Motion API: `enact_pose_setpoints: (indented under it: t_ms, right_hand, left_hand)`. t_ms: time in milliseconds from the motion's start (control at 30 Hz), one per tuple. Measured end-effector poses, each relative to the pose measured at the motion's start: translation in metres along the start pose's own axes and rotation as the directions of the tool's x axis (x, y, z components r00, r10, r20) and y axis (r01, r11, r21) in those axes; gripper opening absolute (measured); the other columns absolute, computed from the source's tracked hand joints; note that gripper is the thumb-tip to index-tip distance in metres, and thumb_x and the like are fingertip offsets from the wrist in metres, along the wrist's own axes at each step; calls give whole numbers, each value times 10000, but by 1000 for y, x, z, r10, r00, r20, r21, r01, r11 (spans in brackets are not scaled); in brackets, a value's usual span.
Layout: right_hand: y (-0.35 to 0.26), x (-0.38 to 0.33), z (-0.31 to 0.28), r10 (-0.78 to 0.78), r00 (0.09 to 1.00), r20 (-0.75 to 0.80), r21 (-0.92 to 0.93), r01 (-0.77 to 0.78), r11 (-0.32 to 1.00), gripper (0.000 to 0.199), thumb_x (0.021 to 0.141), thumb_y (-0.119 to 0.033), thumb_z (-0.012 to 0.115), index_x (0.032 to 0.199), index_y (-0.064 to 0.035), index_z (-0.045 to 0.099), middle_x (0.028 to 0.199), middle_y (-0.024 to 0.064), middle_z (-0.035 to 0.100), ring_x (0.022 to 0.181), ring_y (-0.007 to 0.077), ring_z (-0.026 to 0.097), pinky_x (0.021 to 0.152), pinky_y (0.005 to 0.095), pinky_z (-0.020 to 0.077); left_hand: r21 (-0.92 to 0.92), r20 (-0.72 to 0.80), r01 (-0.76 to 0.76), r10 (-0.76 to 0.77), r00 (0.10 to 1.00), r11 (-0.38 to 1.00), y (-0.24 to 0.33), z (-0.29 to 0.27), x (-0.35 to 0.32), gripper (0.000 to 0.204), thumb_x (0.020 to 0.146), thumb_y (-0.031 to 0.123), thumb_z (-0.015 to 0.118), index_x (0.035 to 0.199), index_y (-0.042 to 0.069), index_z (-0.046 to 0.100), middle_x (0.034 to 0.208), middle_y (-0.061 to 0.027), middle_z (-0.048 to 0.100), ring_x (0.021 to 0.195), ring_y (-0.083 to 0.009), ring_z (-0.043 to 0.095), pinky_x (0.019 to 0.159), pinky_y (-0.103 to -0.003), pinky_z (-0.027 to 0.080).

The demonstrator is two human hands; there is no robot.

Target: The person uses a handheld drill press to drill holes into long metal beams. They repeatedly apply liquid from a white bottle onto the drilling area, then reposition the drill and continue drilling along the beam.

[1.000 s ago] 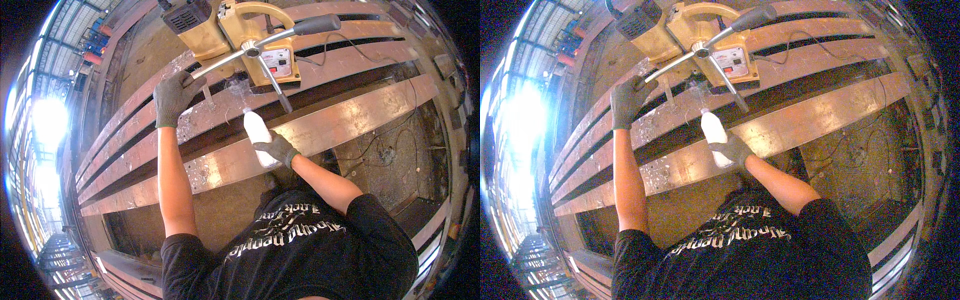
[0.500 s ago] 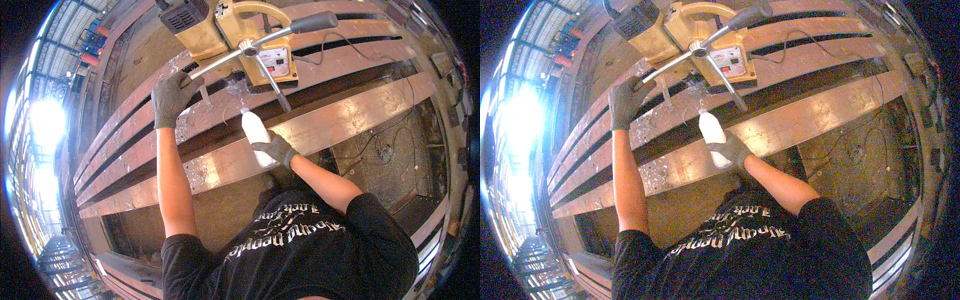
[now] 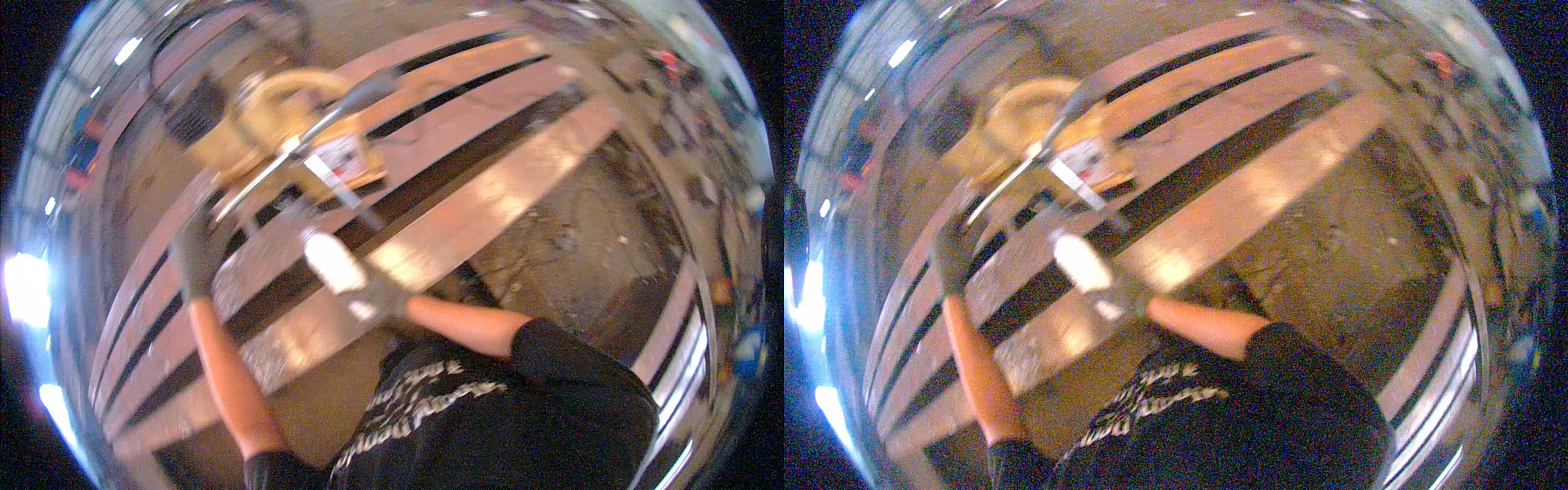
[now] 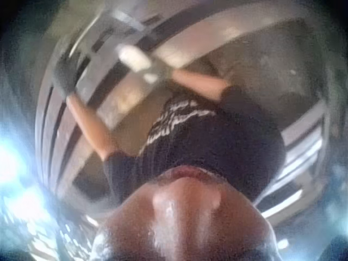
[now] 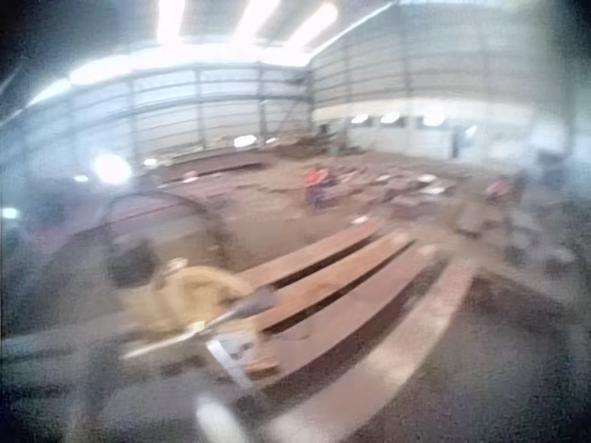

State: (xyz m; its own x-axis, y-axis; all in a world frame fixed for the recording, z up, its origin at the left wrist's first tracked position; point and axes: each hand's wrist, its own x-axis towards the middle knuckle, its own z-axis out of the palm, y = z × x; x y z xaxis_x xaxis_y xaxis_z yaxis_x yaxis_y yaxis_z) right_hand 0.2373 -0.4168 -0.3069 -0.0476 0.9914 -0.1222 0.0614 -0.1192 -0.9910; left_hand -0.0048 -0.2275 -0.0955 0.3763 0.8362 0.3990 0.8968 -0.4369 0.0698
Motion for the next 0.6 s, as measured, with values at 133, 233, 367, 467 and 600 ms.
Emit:
enact_pose_setpoints:
  t_ms: [133,233,367,467,600]
  right_hand:
    - [2,-11,-35,-248,968,-45,-1,248,969,1022,694,-394,906,1540,-101,413,1466,125,587,1331,238,574,1111,416,462]
    - [-55,-42,-82,-277,961,-8,-218,269,938,1002,700,-402,895,1536,-116,423,1458,150,583,1316,304,591,1109,434,469]
    - [-74,-79,-123,-130,948,-290,-347,23,937,978,733,-469,888,1503,-58,447,1323,216,624,1234,375,622,1072,466,496]
    - [-39,-77,-151,-232,752,-617,-475,-120,872,959,728,-485,885,1466,-44,460,1257,211,653,1163,387,661,1011,481,532]
    - [-25,-60,-208,-290,496,-819,-464,-275,842,887,726,-467,893,1398,-57,484,1181,186,693,1083,360,701,954,453,565]
  left_hand:
    - [-50,-39,24,-26,999,998,14,-12,-6,395,864,393,800,810,29,655,708,-177,608,617,-300,552,600,-419,455]
    - [-110,-52,59,-65,997,992,15,-7,-7,424,865,374,802,749,25,592,657,-176,536,592,-283,474,579,-419,423]
    - [-128,-95,19,-32,995,992,22,0,1,428,864,350,808,731,28,558,650,-168,492,592,-267,435,577,-412,414]
    - [-130,-158,-21,1,987,991,16,2,-4,428,861,339,812,727,26,552,644,-161,480,586,-264,432,577,-411,411]
    - [-160,-147,3,-27,989,987,11,-2,-12,430,855,347,811,730,21,559,662,-173,516,590,-294,474,590,-412,429]
